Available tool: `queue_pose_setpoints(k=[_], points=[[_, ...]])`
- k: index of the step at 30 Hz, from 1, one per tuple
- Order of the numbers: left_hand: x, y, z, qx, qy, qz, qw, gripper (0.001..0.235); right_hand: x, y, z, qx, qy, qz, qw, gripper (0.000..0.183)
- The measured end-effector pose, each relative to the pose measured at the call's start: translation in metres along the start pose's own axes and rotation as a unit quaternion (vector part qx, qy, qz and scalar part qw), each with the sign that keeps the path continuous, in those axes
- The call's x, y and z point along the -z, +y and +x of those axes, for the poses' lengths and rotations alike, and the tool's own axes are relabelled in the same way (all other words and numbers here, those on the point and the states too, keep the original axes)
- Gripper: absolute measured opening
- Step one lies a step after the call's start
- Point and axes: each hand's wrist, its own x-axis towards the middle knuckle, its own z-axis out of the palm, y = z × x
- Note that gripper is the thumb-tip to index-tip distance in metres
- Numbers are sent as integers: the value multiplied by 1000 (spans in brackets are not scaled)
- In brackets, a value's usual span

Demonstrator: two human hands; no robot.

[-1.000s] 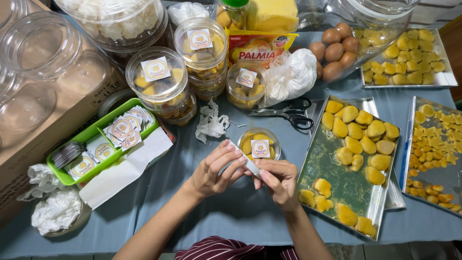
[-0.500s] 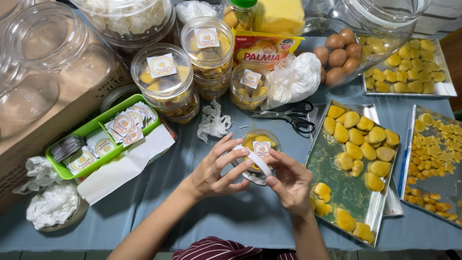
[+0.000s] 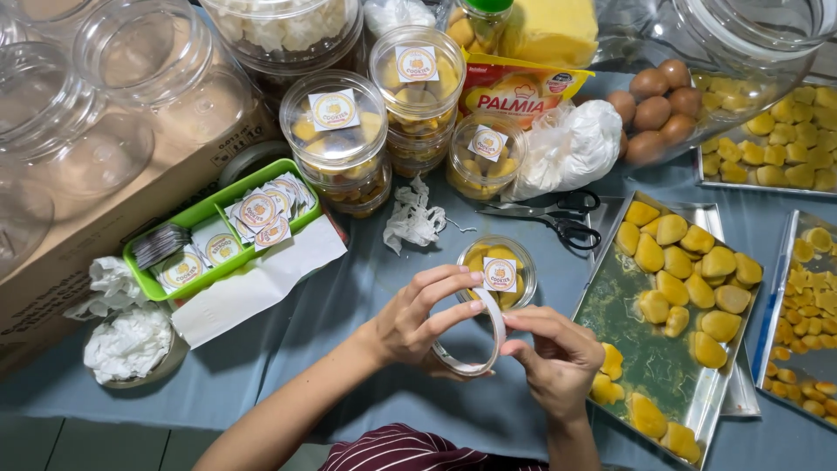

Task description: Packaging cookies into plastic jars, cleaning the containers, and applying labels.

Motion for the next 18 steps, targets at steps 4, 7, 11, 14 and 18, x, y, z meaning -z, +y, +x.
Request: queue_pose_setpoints(k=[4,7,11,14,18], points=[[-1,1,-1,0,-17,-10,1000,70,5,-16,1,43,3,-68,997,19],[0,2,-2,-7,-22,-13,1000,68,7,-22,2,61,-8,-98,993,16],[1,2,-6,-21,-25,-20,999,67,4,-20,-2,54,-15,-66,996,19],[0,-1,-10,-38,-22,-21,999,65,2,-21,-5,59,-13,-58,996,16],[-1,5,-8,-39,-10,-32,999,62,-1,-22,-13,57,-5,-38,998,15]])
